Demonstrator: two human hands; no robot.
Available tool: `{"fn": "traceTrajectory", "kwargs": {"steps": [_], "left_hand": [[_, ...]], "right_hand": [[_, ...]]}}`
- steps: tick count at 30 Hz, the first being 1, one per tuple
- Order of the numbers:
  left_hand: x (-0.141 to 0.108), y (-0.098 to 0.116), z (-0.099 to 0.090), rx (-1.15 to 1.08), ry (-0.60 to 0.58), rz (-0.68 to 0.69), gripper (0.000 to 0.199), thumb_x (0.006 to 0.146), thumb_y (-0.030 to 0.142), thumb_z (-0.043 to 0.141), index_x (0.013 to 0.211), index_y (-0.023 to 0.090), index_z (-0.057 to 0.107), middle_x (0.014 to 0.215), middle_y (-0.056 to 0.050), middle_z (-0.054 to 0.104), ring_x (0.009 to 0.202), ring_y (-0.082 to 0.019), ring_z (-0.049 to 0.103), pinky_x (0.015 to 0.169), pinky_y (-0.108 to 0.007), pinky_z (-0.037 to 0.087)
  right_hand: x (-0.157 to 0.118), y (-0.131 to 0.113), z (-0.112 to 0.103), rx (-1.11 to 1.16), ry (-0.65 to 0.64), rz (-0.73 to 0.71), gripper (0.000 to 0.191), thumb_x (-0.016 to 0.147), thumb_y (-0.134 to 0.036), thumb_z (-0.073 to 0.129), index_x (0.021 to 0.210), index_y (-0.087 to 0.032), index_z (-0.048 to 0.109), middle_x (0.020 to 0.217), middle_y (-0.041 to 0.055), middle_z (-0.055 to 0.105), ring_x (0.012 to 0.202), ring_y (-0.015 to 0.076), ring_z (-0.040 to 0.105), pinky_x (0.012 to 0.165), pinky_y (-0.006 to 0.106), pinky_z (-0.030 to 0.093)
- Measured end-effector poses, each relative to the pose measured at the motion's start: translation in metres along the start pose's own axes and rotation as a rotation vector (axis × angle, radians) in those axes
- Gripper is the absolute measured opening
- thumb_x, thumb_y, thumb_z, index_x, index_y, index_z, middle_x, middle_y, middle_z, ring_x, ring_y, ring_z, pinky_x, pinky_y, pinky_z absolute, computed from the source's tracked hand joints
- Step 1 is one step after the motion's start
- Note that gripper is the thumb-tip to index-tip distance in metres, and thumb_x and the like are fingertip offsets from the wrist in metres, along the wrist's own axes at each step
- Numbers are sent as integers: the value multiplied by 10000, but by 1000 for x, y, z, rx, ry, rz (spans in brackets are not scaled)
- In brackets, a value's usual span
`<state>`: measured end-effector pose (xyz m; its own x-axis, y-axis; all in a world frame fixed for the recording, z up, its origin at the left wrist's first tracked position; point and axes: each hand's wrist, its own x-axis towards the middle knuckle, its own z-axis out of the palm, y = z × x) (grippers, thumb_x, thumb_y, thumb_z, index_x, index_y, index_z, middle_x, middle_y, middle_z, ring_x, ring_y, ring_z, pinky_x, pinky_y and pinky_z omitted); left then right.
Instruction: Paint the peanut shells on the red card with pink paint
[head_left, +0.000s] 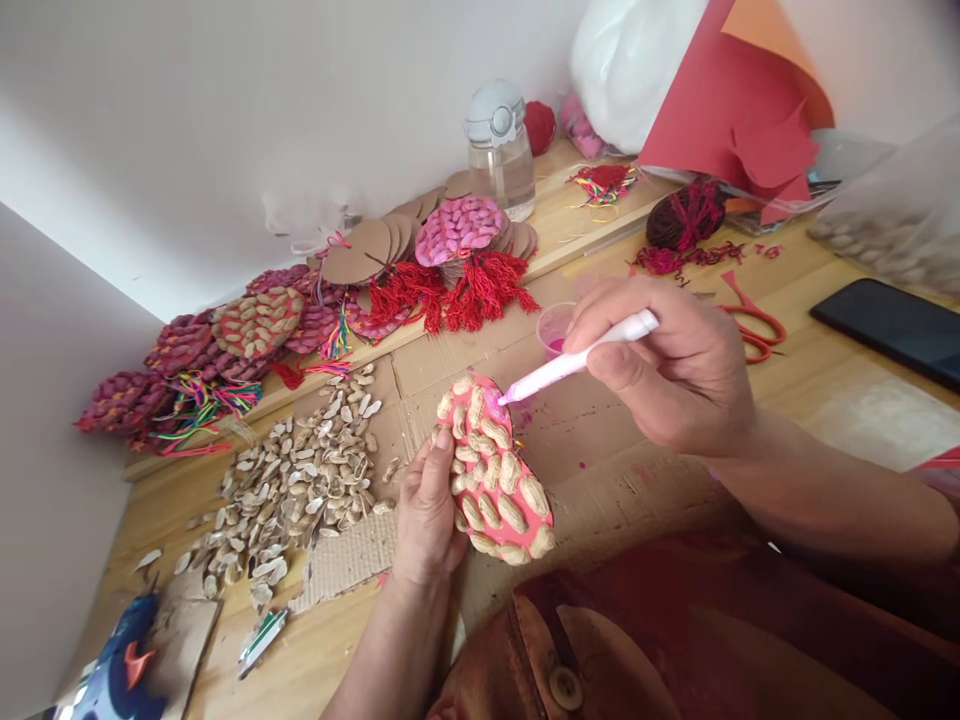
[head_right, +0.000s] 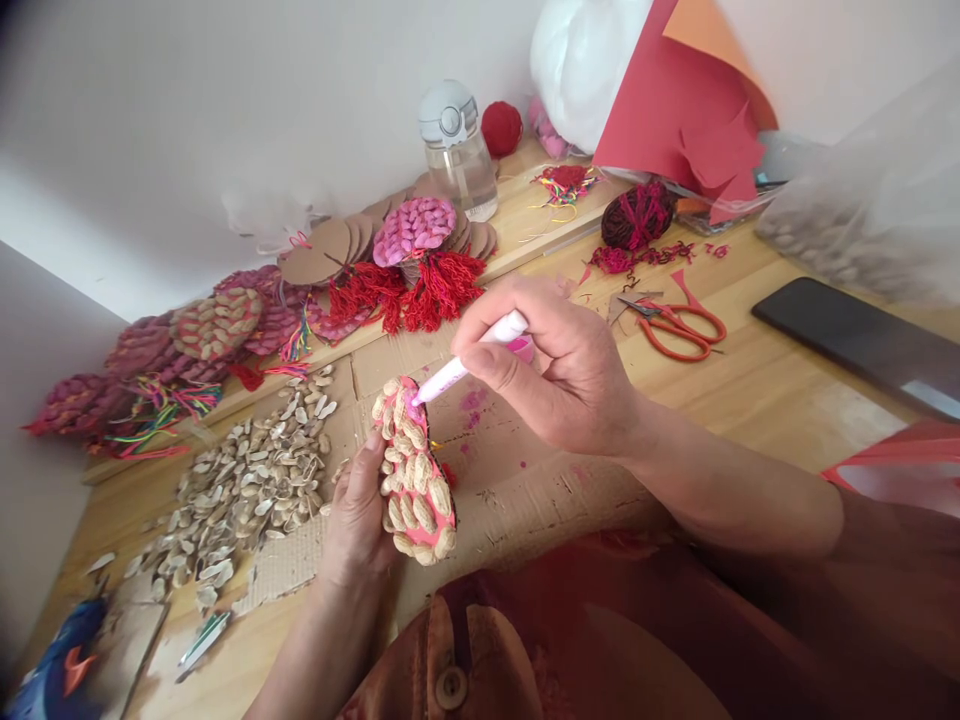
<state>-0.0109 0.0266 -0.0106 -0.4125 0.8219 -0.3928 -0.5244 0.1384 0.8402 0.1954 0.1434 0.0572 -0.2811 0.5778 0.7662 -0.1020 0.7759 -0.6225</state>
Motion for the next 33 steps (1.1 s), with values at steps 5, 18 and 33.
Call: {"fn": "traceTrajectory", "kwargs": {"steps": [5, 18, 33], "left_hand": [[0, 1, -1, -31, -33, -40, 408, 710, 531, 963, 921, 208, 831, 832, -14, 844, 608, -170, 756, 595, -251, 617], [-3, 1, -2, -31, -75, -59, 368, 666, 427, 997, 896, 199, 821, 856, -9, 857, 658, -179, 780, 671, -261, 631], [-2, -1, -4, -24, -80, -51, 348, 691, 424, 976, 903, 199, 816, 871, -36, 857, 746, -231, 808, 787, -324, 636]], "right_hand": [[-1, 0, 1, 8, 68, 71, 83, 1003, -304, 664, 982, -262, 732, 856, 29, 700, 811, 209, 633, 752, 415, 499], [-1, 6, 3, 157, 83, 190, 137, 1004, -394, 668, 941, -289, 730, 796, 20, 655, 764, 207, 609, 750, 419, 547], [3, 11, 2, 266, 55, 230, 174, 986, -417, 686, 893, -275, 726, 696, 14, 593, 727, 198, 598, 610, 370, 477]]}}
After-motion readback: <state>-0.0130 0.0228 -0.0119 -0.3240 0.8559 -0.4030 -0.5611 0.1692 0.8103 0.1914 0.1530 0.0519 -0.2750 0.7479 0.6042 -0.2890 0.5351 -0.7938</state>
